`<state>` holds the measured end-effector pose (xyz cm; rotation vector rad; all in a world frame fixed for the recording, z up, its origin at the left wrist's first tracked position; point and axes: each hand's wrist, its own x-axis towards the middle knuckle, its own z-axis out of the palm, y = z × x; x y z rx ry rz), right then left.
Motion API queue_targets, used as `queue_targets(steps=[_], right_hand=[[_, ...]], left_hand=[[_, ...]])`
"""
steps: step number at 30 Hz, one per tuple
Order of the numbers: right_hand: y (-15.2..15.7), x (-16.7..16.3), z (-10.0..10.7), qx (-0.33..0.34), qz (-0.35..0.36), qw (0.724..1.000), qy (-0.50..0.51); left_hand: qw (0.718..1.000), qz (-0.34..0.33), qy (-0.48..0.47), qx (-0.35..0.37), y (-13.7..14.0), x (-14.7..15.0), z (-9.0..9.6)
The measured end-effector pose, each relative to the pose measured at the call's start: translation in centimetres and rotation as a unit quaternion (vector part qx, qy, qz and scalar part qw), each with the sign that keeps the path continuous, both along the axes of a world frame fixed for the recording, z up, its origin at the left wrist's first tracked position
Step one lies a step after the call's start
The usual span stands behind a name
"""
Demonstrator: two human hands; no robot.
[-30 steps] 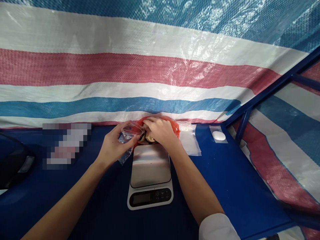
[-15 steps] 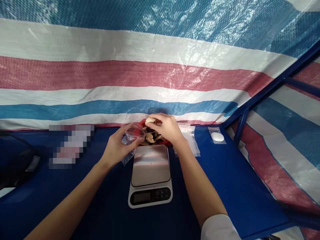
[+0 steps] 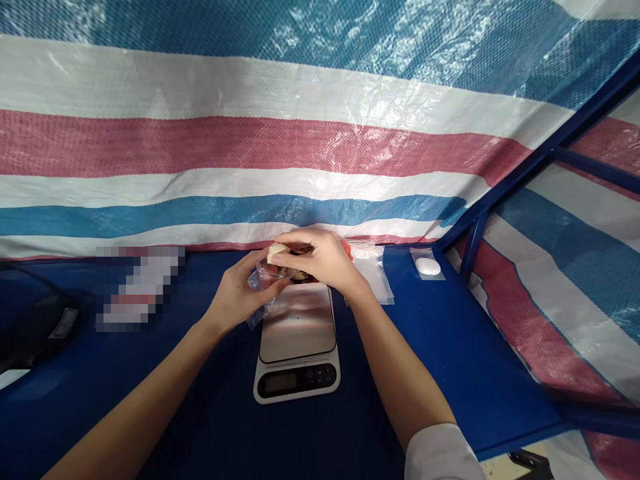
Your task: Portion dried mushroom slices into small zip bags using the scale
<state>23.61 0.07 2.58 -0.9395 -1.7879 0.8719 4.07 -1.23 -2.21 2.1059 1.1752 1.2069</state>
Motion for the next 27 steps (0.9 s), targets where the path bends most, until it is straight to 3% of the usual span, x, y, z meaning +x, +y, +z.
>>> queue_targets(steps=[14, 21, 27], right_hand=[[-0.5, 0.1, 0.5, 0.028, 0.033, 0.990, -0.131], [-0.3, 0.5, 0.6, 0.025, 0.018, 0.987, -0.156], [0.0, 1.4, 0.5, 0.016, -0.040, 0.985, -0.165]], left_hand=[[1.000, 0.017, -0.011, -0.002, -0.1, 0.4, -0.5], [1.000, 0.013, -0.021, 0.010, 0.0, 0.5, -0.7], [1.000, 0.019, -0.020, 0.012, -0.1, 0.3, -0.7]])
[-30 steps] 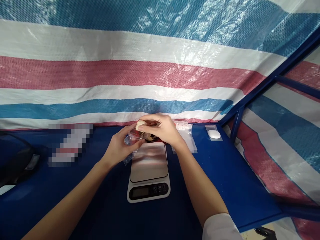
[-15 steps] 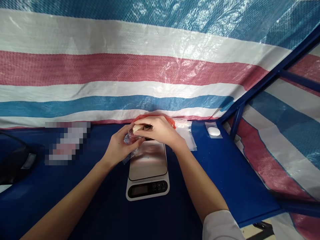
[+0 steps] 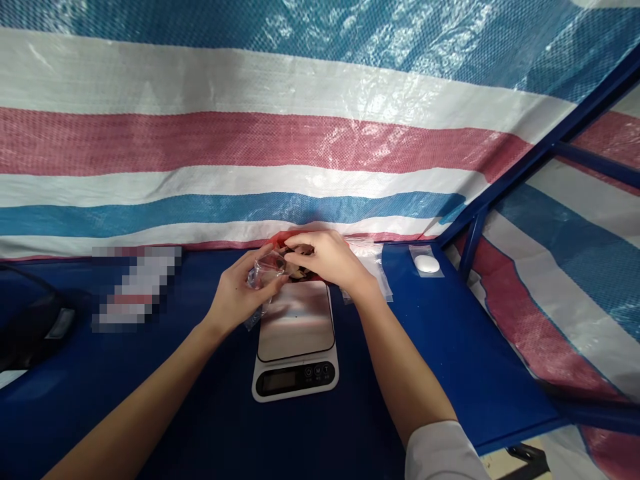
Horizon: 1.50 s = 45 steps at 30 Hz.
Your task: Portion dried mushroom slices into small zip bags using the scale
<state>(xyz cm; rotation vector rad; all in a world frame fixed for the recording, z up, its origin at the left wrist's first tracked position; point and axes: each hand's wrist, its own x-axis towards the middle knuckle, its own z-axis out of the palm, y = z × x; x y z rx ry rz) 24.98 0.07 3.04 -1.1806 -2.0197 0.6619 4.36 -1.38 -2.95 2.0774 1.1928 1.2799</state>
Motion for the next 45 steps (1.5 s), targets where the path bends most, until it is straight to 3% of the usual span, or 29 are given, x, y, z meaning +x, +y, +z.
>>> queue_targets(steps=[6, 11, 15, 19, 24, 30, 36, 45], right_hand=[[0.2, 0.0, -0.3, -0.084, 0.023, 0.996, -0.036], [0.1, -0.4, -0.5, -0.105, 0.022, 0.994, -0.003], [0.5, 0.6, -0.8, -0.079, 0.024, 0.997, -0.001], [1.4, 2.8, -1.1, -0.041, -0.030, 0.999, -0.016], [1.6, 4.2, -1.0, -0.038, -0.050, 0.991, -0.116], [1.7, 3.2, -1.5, -0.009, -0.022, 0.976, -0.215], [1.8, 2.5, -2.0, 0.018, -0.048, 0.973, -0.225], [1.9, 3.0, -2.0, -0.012, -0.028, 0.980, -0.199]], left_hand=[[1.000, -0.014, 0.000, 0.014, -0.2, 0.1, 0.1], [0.999, -0.024, 0.023, -0.019, -0.2, 0.2, 0.0], [0.999, -0.008, -0.004, -0.043, -0.2, 0.2, 0.7], [0.998, 0.012, -0.038, -0.054, -0.1, -0.1, 1.5], [0.996, 0.029, -0.031, -0.073, 0.2, -0.4, 1.9], [0.998, 0.027, -0.006, -0.059, 0.4, -0.6, 1.3], [0.999, 0.015, -0.002, -0.052, 0.4, -0.7, 1.0], [0.999, 0.016, -0.004, -0.045, 0.4, -0.5, 1.0]])
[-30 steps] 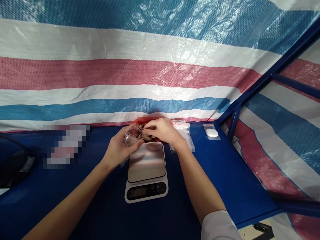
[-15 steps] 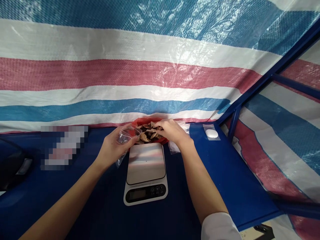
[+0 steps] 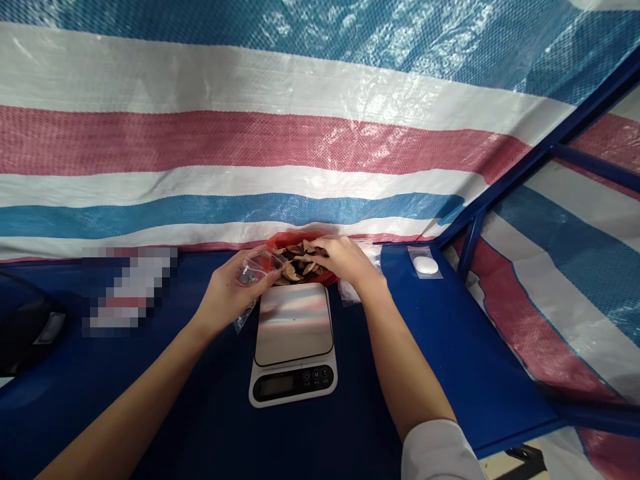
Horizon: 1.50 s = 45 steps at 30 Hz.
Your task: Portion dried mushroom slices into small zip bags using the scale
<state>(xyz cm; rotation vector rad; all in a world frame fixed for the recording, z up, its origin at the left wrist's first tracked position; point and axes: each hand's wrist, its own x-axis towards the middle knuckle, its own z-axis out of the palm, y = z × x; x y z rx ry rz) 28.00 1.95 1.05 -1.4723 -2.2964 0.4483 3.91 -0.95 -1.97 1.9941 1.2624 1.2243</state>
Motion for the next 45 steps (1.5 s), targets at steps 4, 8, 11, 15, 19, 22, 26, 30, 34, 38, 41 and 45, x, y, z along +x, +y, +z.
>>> queue_targets(steps=[4, 8, 11, 15, 19, 22, 26, 30, 34, 38, 41, 45], right_hand=[[0.0, 1.6, 0.3, -0.006, -0.025, 1.000, -0.015], [-0.1, 2.3, 0.4, -0.024, -0.041, 0.998, -0.046], [0.0, 2.0, 0.0, -0.029, -0.024, 0.997, -0.074], [0.3, 1.5, -0.6, -0.022, -0.008, 0.998, -0.060], [0.4, 1.0, -0.9, -0.035, -0.044, 0.996, -0.070], [0.4, 0.8, -0.8, -0.032, -0.056, 0.995, -0.079], [0.3, 0.9, -0.5, -0.011, -0.063, 0.993, -0.102], [0.2, 1.2, -0.3, -0.006, -0.059, 0.995, -0.086], [0.0, 1.7, -0.4, 0.019, -0.075, 0.995, -0.069], [0.1, 2.2, -0.7, 0.057, -0.084, 0.993, -0.067], [0.2, 2.4, -0.7, 0.082, -0.081, 0.992, -0.050], [0.1, 2.4, -0.2, 0.091, -0.071, 0.993, 0.003]], left_hand=[[1.000, -0.004, -0.004, -0.007, 0.0, 0.0, 0.2], [1.000, -0.008, -0.002, -0.004, 0.0, -0.1, 0.0], [1.000, -0.010, 0.000, -0.002, 0.0, -0.1, -0.1], [1.000, -0.009, 0.001, -0.009, 0.0, 0.0, 0.0], [1.000, -0.013, -0.002, -0.011, -0.1, 0.2, 0.2], [1.000, -0.014, -0.007, -0.012, -0.1, 0.2, 0.1], [1.000, -0.011, -0.004, -0.016, 0.0, 0.0, 0.0], [1.000, -0.011, -0.001, -0.010, 0.0, 0.0, 0.2], [1.000, -0.017, -0.006, -0.007, -0.1, 0.1, 0.4], [1.000, -0.020, -0.018, -0.015, -0.1, 0.1, 0.3], [0.999, -0.024, -0.020, -0.016, -0.1, 0.0, 0.2], [0.999, -0.024, -0.020, -0.009, -0.2, -0.1, 0.5]])
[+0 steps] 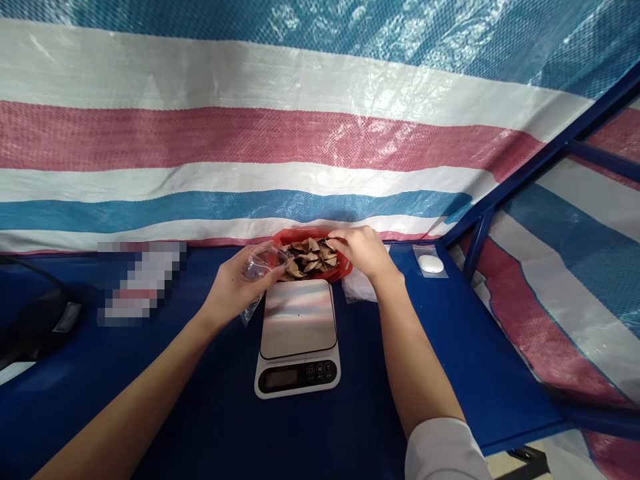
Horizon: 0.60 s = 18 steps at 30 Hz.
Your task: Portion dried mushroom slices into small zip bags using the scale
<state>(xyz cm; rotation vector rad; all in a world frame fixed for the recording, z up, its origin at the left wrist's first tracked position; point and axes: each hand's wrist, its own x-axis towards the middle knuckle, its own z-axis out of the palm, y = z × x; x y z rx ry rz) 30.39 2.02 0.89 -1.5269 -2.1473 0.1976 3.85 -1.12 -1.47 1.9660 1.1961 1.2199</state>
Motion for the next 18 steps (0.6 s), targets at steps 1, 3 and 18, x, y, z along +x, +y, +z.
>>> queue_targets(steps=[1, 3, 18], right_hand=[[-0.1, -0.1, 0.3, 0.000, 0.007, 1.000, 0.024], [-0.5, -0.4, 0.9, -0.003, 0.029, 0.996, 0.087], [-3.6, -5.9, 2.9, -0.005, 0.185, 0.972, 0.146]], left_hand=[[1.000, -0.002, -0.001, -0.001, 0.0, 0.0, 0.1], [1.000, -0.010, -0.004, -0.004, -0.1, 0.0, 0.3], [0.994, -0.106, -0.010, 0.010, -0.6, 0.3, 0.3]])
